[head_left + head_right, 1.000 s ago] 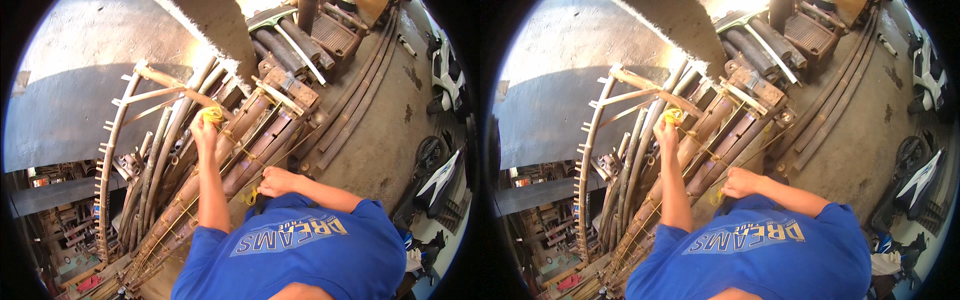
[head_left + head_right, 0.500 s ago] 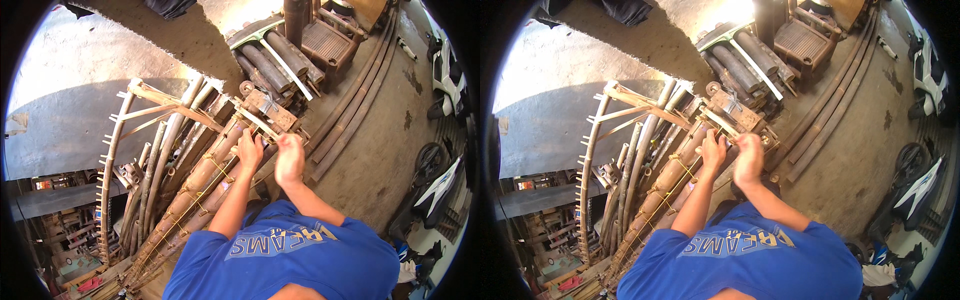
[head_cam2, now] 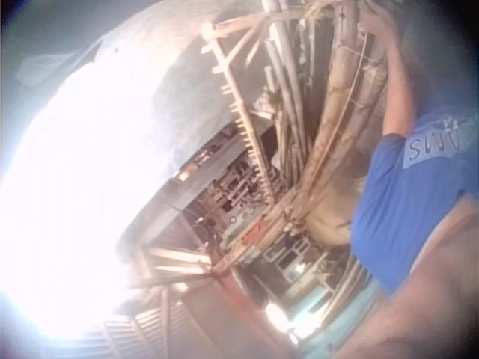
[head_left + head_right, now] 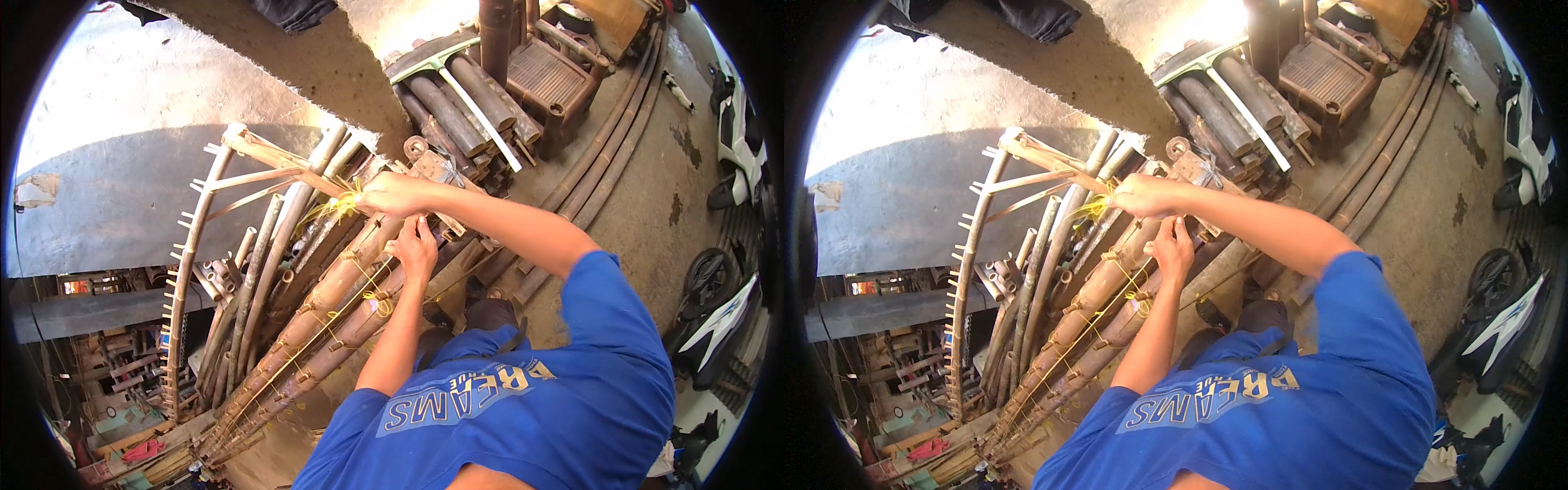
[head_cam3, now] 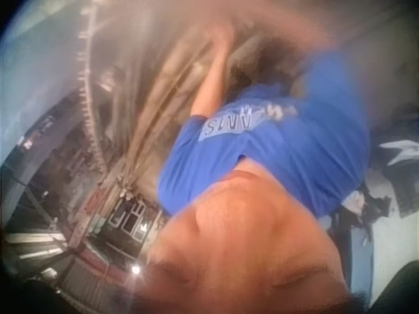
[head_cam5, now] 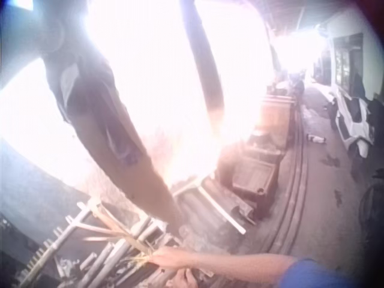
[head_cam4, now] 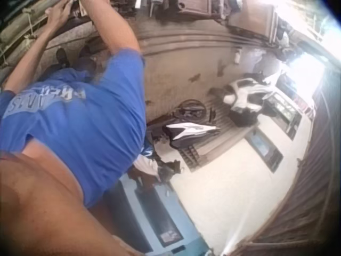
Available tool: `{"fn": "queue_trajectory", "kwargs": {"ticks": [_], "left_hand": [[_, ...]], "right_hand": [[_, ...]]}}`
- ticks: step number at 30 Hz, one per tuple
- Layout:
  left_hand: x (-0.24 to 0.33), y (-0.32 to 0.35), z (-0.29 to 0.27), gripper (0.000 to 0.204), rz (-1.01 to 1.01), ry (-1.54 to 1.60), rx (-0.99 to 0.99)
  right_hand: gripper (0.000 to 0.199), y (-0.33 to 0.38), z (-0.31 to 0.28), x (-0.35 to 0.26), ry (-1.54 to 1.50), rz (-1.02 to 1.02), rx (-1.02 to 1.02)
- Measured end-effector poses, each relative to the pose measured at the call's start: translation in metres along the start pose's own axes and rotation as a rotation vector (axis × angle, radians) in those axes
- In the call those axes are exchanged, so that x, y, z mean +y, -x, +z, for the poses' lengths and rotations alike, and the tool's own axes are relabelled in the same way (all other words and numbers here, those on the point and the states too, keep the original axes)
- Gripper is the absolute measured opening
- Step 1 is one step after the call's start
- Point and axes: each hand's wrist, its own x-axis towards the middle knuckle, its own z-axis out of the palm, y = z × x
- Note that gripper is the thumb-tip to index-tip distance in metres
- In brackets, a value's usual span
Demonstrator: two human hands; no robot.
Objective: The person repeatedly picks up thin bamboo sticks and ties them to a curved bamboo frame using yellow string. The person wraps the string around the sticks and frame, then ties knots to secure them in place.
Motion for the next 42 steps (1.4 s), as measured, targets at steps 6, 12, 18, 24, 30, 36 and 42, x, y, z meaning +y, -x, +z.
{"fn": "queue_trajectory", "kwargs": {"ticks": [6, 12, 18, 24, 30, 36, 42], "left_hand": [[0.007, -0.001, -0.004, 0.022, -0.037, -0.091, -0.003], [0.021, -0.111, -0.051, 0.019, -0.057, 0.809, 0.032], [-0.064, -0.16, -0.004, 0.019, -0.01, -0.052, -0.1], [-0.114, -0.097, -0.154, 0.037, 0.141, -0.154, -0.131], [-0.2, 0.047, -0.319, 0.029, -0.135, -0.493, -0.392], [-0.232, 0.126, -0.264, 0.035, -0.023, -0.385, -0.284], [-0.261, 0.125, -0.246, 0.029, 0.053, -0.018, -0.075]], "right_hand": [[0.04, 0.214, 0.031, 0.057, 0.468, -0.129, -0.181], [0.046, 0.212, 0.066, 0.06, 0.317, -0.078, 0.048], [0.04, 0.22, 0.08, 0.056, 0.395, -0.07, 0.195], [0.023, 0.208, 0.159, 0.023, 0.889, 0.051, 0.428], [0.038, 0.178, 0.35, -0.005, -0.131, 0.083, -0.076], [0.022, 0.08, 0.429, -0.005, -1.52, 0.031, 0.978], [0.036, -0.009, 0.393, -0.095, 0.881, -0.163, 0.056]]}}
